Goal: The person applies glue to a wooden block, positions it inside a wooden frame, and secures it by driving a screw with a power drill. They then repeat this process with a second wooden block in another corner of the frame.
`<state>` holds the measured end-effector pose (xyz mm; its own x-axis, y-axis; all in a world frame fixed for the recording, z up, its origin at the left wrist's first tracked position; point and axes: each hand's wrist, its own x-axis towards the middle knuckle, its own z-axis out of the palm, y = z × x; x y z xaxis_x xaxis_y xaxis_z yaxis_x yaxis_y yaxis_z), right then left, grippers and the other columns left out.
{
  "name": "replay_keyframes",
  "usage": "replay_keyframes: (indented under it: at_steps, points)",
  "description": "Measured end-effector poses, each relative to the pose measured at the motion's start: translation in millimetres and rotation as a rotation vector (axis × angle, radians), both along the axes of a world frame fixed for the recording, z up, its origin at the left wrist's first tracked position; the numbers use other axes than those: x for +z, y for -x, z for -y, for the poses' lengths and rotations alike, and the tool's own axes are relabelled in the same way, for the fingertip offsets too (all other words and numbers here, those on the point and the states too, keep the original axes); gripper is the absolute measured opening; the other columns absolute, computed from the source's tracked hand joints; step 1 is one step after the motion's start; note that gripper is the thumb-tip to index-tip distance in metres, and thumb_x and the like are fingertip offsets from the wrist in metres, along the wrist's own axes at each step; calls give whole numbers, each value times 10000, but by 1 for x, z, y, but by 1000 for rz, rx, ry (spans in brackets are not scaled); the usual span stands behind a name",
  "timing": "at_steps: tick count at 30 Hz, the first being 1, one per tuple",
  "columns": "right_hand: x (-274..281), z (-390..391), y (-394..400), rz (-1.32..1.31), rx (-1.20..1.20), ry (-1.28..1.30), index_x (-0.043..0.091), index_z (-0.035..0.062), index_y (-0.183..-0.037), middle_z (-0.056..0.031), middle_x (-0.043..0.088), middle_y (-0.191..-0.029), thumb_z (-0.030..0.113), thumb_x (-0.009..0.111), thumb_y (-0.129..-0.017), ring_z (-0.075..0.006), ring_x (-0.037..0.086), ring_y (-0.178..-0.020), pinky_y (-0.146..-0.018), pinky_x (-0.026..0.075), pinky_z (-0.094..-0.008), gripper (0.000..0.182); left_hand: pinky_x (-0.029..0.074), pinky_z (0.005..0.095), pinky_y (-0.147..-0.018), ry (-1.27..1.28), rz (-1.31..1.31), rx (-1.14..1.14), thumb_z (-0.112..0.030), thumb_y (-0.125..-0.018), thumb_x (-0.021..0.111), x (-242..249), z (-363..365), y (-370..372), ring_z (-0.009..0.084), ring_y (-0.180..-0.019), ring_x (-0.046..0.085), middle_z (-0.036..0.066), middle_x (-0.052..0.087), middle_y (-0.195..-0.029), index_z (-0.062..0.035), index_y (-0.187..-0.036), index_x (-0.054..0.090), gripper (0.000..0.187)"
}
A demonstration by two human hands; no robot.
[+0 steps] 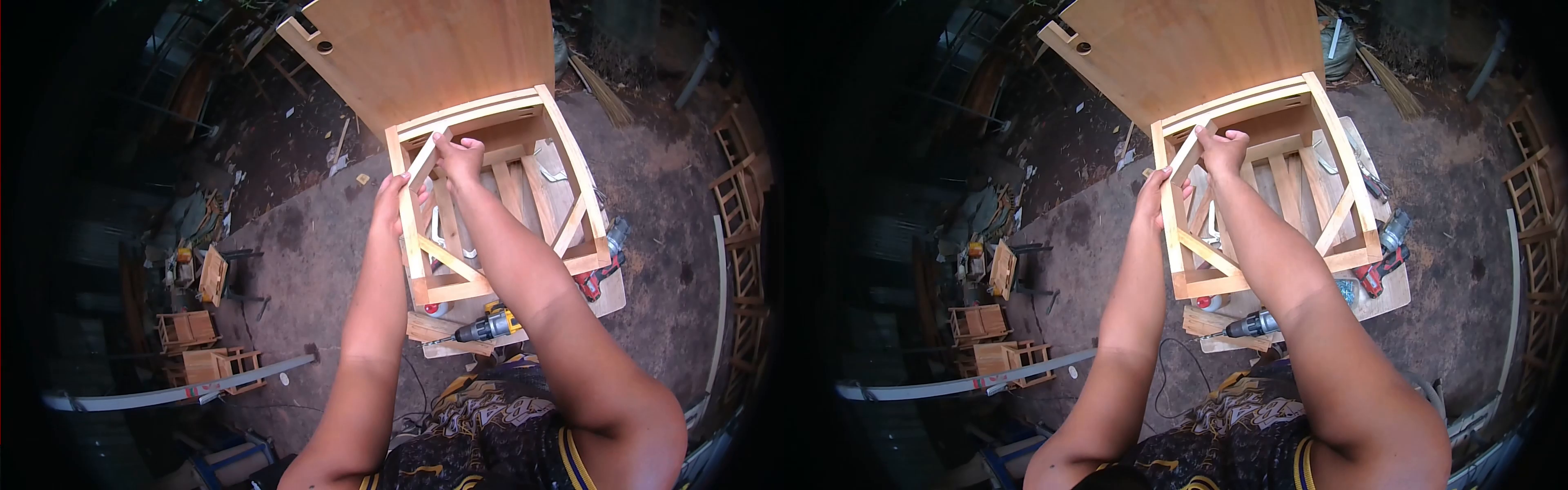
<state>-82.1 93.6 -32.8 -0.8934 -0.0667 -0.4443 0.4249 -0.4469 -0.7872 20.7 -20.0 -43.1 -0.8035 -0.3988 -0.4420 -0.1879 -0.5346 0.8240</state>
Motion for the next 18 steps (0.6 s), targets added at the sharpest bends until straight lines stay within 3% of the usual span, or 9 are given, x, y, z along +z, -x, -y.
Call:
replay_keyframes:
  at_steps: [11,14,16,18]
  points:
    - [-7,0,-1,1,4,38,314,-13,-1201,-230,568,-1099,151,801,-775,-264,614,-975,-778,578,-364,668,592,365,-742,36,5,53,-135,-920,578,1,-5,0,246,-834,655,172,616,-1044,16,-1197,493,327]
    - [-1,-6,-4,76,99,-11,318,-24,-1200,-246,564,-1090,161,813,-764,-274,625,-978,-764,585,-368,685,603,366,-801,67,3,50,-169,-933,566,-1,-4,2,252,-866,655,187,601,-1053,43,-1174,499,328]
    - [-1,-6,-13,20,344,-29,337,-40,-1183,-246,570,-1079,167,827,-749,-282,646,-947,-742,591,-374,686,599,365,-806,50,-10,34,-166,-928,573,-2,-3,1,250,-868,656,179,604,-1060,39,-1180,502,332]
    - [-1,-4,-14,0,351,-17,350,-45,-1170,-240,577,-1071,164,830,-745,-283,655,-925,-728,592,-375,674,600,362,-801,53,-11,36,-164,-927,572,-2,-3,0,247,-868,656,176,605,-1061,34,-1186,501,333]
